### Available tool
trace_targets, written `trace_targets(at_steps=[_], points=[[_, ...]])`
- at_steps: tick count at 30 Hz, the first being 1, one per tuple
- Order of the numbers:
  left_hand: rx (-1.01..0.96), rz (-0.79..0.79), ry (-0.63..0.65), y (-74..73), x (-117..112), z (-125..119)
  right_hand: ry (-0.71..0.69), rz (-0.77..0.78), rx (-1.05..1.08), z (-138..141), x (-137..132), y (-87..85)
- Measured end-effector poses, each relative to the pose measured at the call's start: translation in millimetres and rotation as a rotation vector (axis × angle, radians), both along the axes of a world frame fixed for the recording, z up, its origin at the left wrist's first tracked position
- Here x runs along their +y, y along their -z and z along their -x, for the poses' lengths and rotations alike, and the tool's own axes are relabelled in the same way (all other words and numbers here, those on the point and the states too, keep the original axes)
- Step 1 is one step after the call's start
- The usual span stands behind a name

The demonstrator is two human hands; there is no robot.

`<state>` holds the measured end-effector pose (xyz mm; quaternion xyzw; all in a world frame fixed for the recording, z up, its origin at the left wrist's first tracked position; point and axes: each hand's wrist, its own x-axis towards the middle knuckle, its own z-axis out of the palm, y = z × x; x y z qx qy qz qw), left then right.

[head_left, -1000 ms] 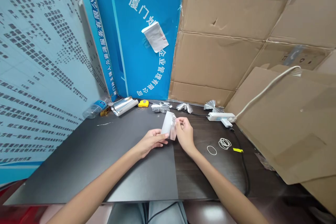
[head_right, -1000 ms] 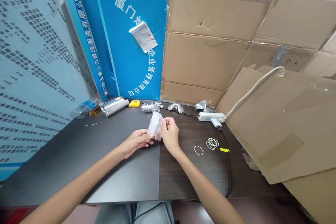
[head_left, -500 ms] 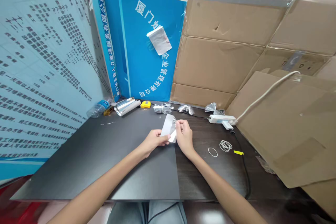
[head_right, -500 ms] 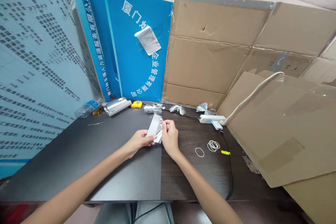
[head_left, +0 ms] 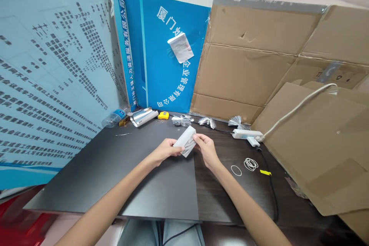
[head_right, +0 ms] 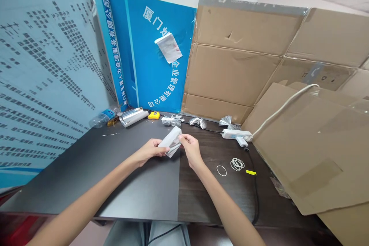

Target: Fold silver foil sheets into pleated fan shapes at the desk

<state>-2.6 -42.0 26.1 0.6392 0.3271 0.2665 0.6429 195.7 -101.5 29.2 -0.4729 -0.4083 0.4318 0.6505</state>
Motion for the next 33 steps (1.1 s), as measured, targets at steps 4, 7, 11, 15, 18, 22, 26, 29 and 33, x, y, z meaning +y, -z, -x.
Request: trace_targets(at_steps=[4,7,11,15,18,22,26,29,33], points=[[0.053,-0.037,0.050,-5.2,-0.5,2.5,0.084,-0.010,-0.079,-4.0,3.7,4.7],[0.072,-0.040,0.063,-8.7,-0.4,3.8,0.088,-0.029,-0.104,-2.4,4.0,6.3],[0.093,0.011,0.071,-9.5,1.8,4.9,0.090,-0.036,-0.124,0.9,4.0,5.7],[0.064,0.097,0.035,-10.8,3.1,6.3,0.107,-0.043,-0.170,-0.3,3.6,6.6],[-0.061,0.252,0.011,-13.4,5.0,8.7,0.177,-0.152,-0.258,-4.6,-1.4,9.6],[-0.167,0.407,-0.025,-13.9,10.5,12.7,0.022,-0.389,-0.614,-8.6,-13.0,10.4],[-0.182,0.489,0.030,-11.0,14.1,14.8,-0.151,-0.466,-0.849,-7.0,-19.6,3.3],[-0.151,0.506,0.037,-11.2,13.6,14.9,-0.198,-0.468,-0.880,-6.2,-19.7,-2.2],[-0.106,0.494,0.043,-14.3,11.1,14.3,-0.243,-0.424,-0.884,-5.9,-19.0,-4.9]])
